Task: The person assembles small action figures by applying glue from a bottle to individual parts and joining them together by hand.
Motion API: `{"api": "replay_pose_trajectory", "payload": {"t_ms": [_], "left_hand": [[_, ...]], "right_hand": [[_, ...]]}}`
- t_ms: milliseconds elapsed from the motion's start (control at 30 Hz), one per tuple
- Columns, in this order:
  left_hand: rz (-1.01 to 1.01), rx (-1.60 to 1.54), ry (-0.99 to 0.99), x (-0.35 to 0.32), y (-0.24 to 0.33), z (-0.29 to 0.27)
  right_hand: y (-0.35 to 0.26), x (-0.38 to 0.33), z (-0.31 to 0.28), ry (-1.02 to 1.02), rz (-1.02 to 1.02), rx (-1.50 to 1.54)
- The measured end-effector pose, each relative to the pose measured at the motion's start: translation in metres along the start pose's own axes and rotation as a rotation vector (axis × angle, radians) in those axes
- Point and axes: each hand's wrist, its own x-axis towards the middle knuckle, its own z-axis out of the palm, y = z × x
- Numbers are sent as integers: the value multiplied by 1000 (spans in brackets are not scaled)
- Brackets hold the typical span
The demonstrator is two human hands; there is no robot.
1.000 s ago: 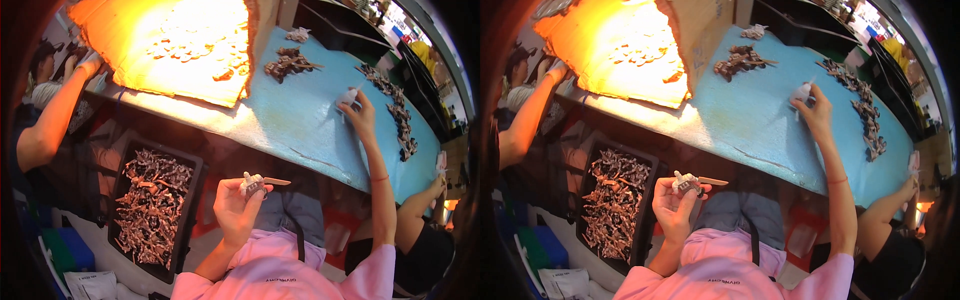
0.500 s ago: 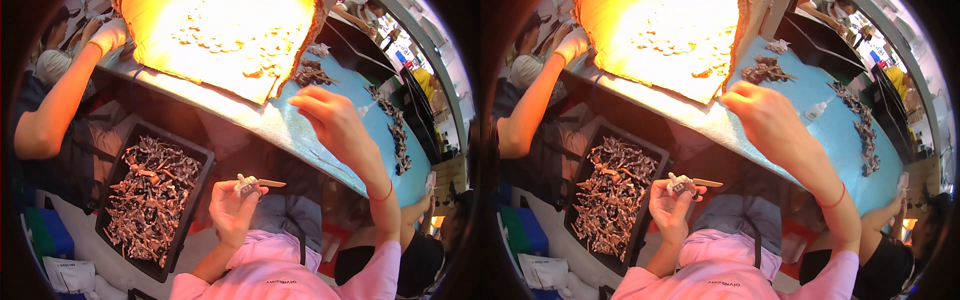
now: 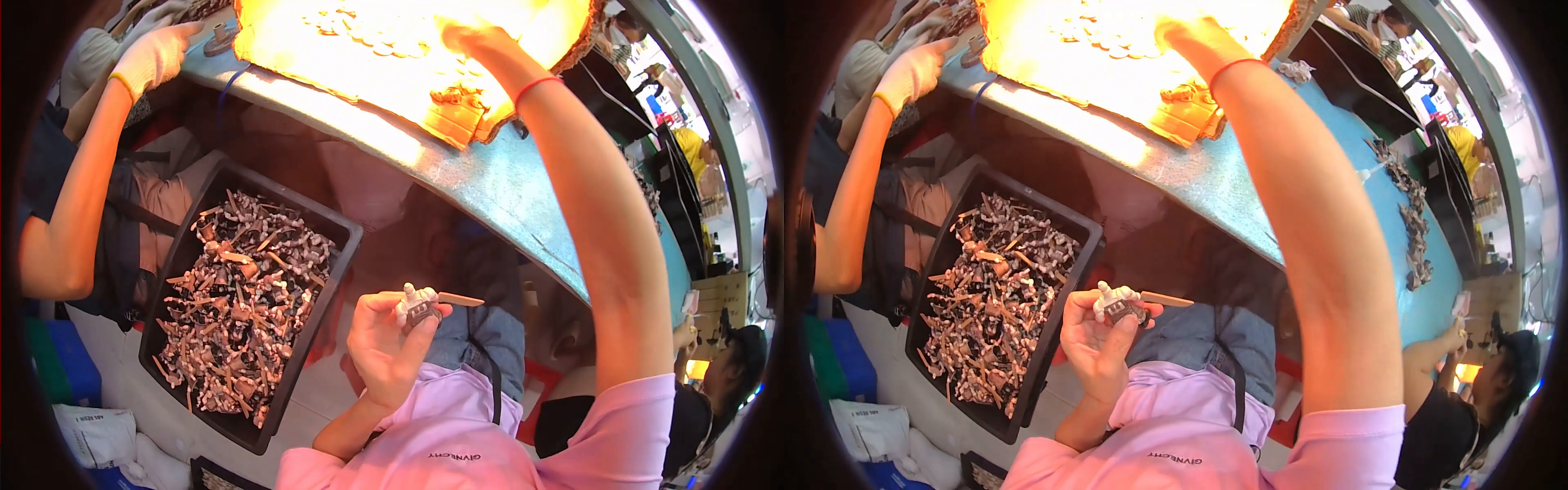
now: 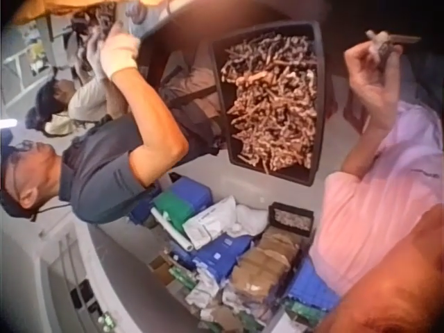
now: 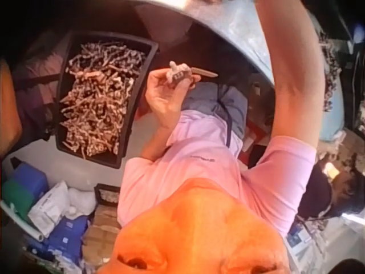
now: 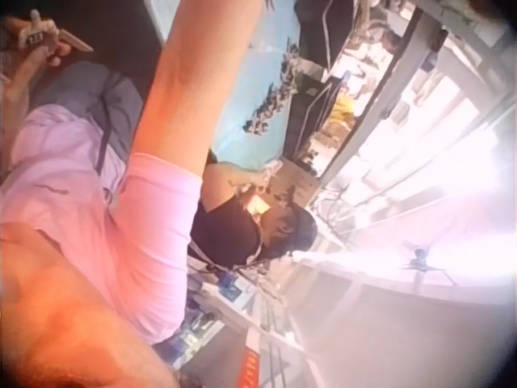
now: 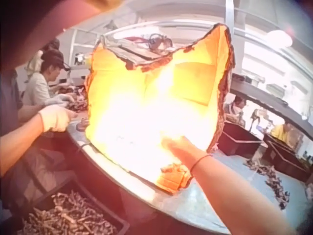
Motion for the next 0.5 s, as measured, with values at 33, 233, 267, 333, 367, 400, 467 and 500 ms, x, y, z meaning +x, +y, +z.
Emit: {"api": "replay_pose_trajectory", "payload": {"t_ms": [33,233,267,333,367,400,467,500], "left_hand": [[12,14,-10,0,1,-1],[53,27,26,-2,6,-9],[58,26,28,-2,6,-10],[40,58,28,-3,8,-13],[41,57,28,-2,7,-14],[35,62,26,-2,6,-15],[25,69,17,-1,6,-13],[-2,47,21,1,6,-8]], "right_hand": [[-4,-1,2,14,-5,-14],[-26,-24,13,105,-50,-87],[-25,-27,14,122,-57,-99],[-22,-29,16,151,-68,-120],[-19,-27,18,166,-71,-131],[-17,-22,20,181,-73,-141],[-8,-20,22,212,-70,-164],[9,0,19,231,-58,-181]]}}
